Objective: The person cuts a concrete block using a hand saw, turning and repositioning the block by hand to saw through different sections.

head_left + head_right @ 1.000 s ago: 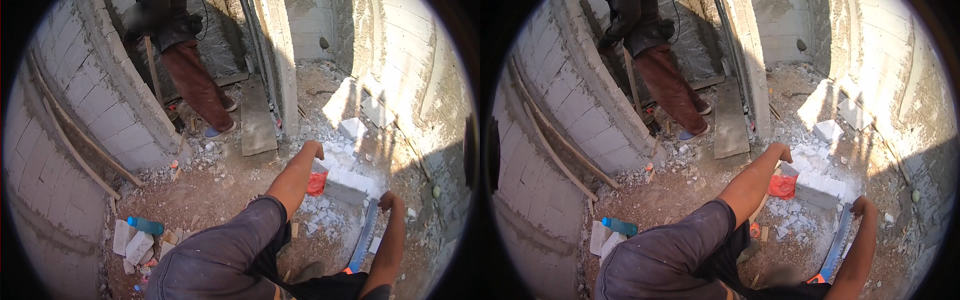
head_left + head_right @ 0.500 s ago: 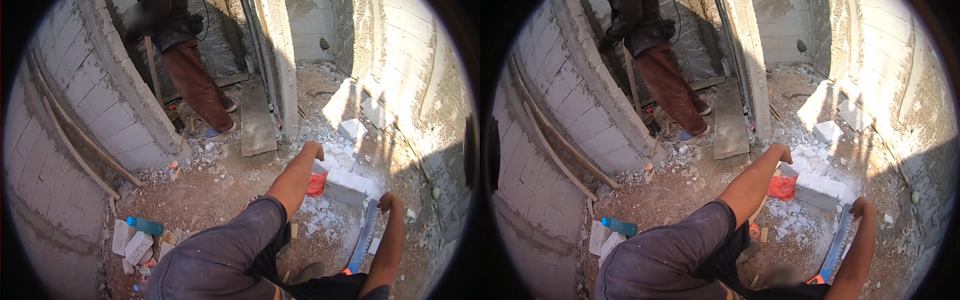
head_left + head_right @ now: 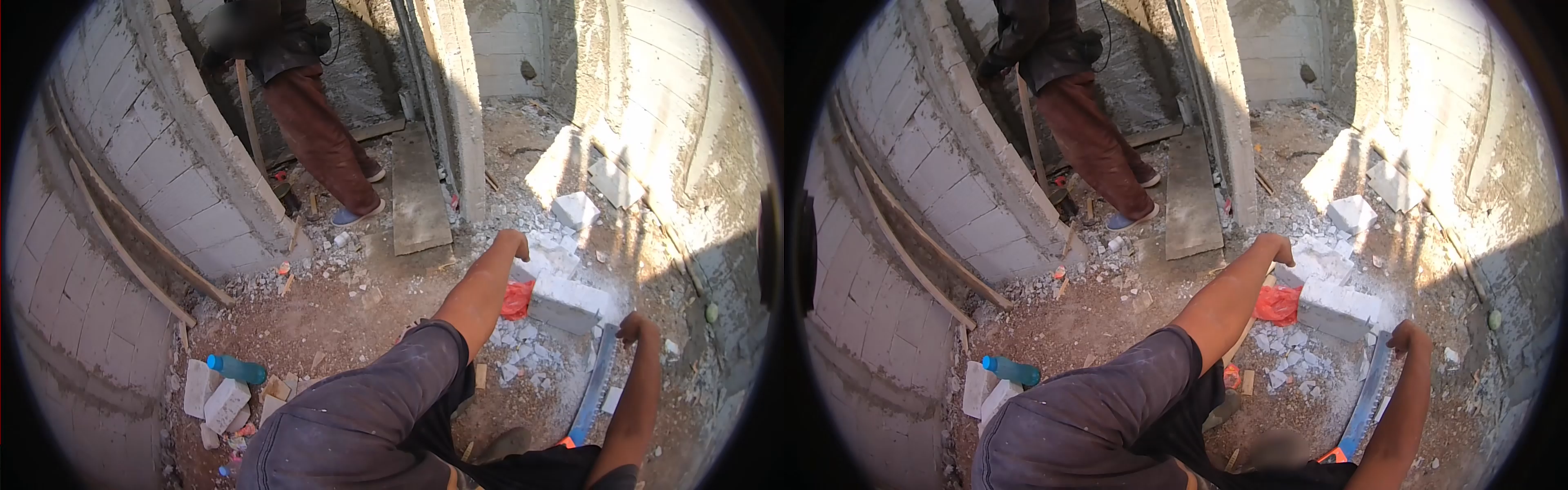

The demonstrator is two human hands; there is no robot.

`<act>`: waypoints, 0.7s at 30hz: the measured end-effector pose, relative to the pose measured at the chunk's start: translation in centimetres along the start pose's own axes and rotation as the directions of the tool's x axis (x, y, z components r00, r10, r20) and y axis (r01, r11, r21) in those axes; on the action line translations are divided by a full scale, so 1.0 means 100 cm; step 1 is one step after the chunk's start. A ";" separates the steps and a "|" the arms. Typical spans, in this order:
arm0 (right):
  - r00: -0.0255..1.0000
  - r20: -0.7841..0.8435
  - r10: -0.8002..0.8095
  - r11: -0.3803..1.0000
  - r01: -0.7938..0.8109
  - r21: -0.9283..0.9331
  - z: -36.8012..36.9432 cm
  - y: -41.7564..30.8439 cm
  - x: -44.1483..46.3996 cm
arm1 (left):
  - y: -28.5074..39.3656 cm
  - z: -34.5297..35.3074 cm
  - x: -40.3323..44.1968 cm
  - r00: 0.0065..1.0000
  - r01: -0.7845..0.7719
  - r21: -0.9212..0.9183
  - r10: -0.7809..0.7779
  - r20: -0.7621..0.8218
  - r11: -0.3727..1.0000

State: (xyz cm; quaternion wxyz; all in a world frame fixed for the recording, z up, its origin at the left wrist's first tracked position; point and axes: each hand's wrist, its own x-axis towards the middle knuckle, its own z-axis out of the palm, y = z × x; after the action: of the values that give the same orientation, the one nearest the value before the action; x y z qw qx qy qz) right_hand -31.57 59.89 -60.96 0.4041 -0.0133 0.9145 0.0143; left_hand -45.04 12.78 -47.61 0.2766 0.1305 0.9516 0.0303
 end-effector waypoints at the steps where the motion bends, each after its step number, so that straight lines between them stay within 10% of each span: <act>1: 0.999 -0.013 -0.034 0.999 0.034 0.001 -0.001 -0.003 -0.002 | 0.000 0.001 0.005 1.000 0.003 -0.003 -0.003 0.005 1.000; 9: 0.961 -0.076 0.266 0.939 -0.240 0.247 -0.033 -0.072 -0.094 | 0.004 -0.011 -0.027 0.998 0.034 -0.095 -0.029 0.051 0.995; 21: 0.952 -0.090 0.292 0.906 -0.245 0.345 -0.037 -0.082 -0.109 | -0.010 -0.002 0.022 0.989 -0.009 -0.006 0.010 0.145 1.000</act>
State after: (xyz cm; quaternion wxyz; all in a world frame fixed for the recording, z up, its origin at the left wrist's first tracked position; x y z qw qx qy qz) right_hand -26.71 51.66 -50.54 0.3296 0.1798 0.9230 -0.0842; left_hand -47.18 12.36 -48.73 0.3452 0.1361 0.9283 0.0244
